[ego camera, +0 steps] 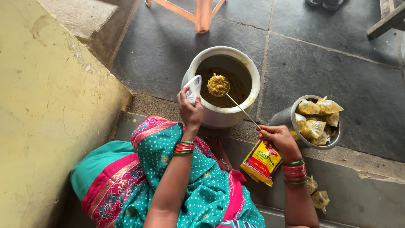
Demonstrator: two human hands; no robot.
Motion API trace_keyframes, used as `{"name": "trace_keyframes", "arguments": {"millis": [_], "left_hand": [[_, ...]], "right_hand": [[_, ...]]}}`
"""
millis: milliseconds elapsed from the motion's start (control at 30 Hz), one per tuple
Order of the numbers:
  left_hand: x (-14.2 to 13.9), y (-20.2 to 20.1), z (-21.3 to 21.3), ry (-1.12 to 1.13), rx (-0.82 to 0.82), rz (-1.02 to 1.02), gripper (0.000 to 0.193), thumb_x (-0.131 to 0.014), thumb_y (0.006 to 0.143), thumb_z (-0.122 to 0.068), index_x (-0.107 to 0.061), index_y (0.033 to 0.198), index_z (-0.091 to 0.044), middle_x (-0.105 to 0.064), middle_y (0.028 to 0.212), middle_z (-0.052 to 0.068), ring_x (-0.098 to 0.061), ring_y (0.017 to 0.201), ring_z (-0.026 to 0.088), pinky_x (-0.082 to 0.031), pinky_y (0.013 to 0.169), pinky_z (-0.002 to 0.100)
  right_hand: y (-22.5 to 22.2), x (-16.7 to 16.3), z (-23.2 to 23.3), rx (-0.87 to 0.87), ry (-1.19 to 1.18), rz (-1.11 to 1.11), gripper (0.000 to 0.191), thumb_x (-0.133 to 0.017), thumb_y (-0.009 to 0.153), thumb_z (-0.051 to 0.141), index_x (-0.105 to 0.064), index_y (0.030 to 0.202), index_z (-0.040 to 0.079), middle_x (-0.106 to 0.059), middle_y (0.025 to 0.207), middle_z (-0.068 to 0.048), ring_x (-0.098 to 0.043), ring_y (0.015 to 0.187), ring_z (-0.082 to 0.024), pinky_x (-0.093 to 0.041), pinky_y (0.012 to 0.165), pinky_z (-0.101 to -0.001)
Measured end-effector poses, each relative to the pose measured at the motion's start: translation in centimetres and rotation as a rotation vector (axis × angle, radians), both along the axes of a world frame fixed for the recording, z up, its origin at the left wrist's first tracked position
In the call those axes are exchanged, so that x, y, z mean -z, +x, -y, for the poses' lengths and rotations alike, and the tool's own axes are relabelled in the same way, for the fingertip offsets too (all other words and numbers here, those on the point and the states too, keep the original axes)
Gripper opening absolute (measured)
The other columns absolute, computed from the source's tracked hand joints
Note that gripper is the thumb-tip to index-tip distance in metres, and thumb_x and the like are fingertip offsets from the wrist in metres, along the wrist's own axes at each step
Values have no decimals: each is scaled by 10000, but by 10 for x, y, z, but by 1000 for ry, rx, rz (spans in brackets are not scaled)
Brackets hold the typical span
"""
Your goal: The person scoops a yellow food mixture from a large pot into small plastic bags using a ladle. They then tie each bag and place it into a metal container. The process is repeated multiple times.
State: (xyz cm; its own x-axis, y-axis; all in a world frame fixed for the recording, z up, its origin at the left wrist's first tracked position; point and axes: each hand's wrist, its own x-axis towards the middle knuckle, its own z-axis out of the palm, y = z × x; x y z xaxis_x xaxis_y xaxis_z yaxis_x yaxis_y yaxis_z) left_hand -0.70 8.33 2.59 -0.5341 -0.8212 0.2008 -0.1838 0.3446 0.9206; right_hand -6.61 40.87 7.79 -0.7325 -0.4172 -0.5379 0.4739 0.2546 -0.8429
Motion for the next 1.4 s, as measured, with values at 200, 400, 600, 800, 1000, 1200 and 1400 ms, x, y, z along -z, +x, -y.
{"name": "trace_keyframes", "arguments": {"millis": [200,400,600,800,1000,1200,1400], "left_hand": [[3,-7,-8,-71,79,57,610,-725,809,-39,-519,1381,-88,-549,1380,139,-626,1233,366,-542,1013,427],[6,-12,-10,-90,180,22,710,-761,762,-33,-489,1415,-90,-528,1393,162,-619,1226,368,-551,998,418],[1,-14,-9,313,243,-70,778,-750,776,-10,-426,1480,-75,-468,1484,98,-719,1070,250,-651,830,298],[5,-15,-6,335,266,-277,859,-788,796,7,-334,1525,-23,-370,1506,127,-547,1327,265,-570,957,319],[13,-16,-1,317,201,-302,896,-815,779,26,-344,1541,-16,-368,1506,136,-483,1400,313,-523,1044,362],[9,-14,5,572,209,-385,885,-775,811,51,-297,1552,-23,-312,1561,104,-604,1273,290,-575,947,318],[5,-11,8,672,203,-392,861,-702,807,132,-298,1550,-29,-285,1594,92,-677,1151,314,-630,909,284]], "right_hand": [[16,-22,-7,16,28,-75,296,-674,945,83,-731,1203,-52,-716,797,-39,-538,560,-38,-422,474,-186],[32,-37,-1,19,53,-213,285,-672,942,81,-743,1182,-56,-719,783,-41,-540,550,-42,-419,467,-197],[51,-22,31,2,276,-585,294,-690,895,40,-766,1178,16,-775,830,-70,-639,645,-52,-517,549,-230],[82,-9,61,-77,474,-1083,308,-688,860,15,-759,1158,48,-774,880,-136,-756,722,-206,-592,654,-339],[104,-14,79,-150,761,-1237,355,-702,839,36,-738,1190,71,-764,904,-128,-726,722,-312,-562,631,-402],[105,-4,80,-97,720,-1287,366,-694,825,21,-744,1182,85,-775,952,-110,-739,751,-297,-573,641,-398],[76,5,60,46,296,-756,290,-730,884,74,-769,1169,44,-780,884,-104,-726,707,-131,-551,603,-288]]}}
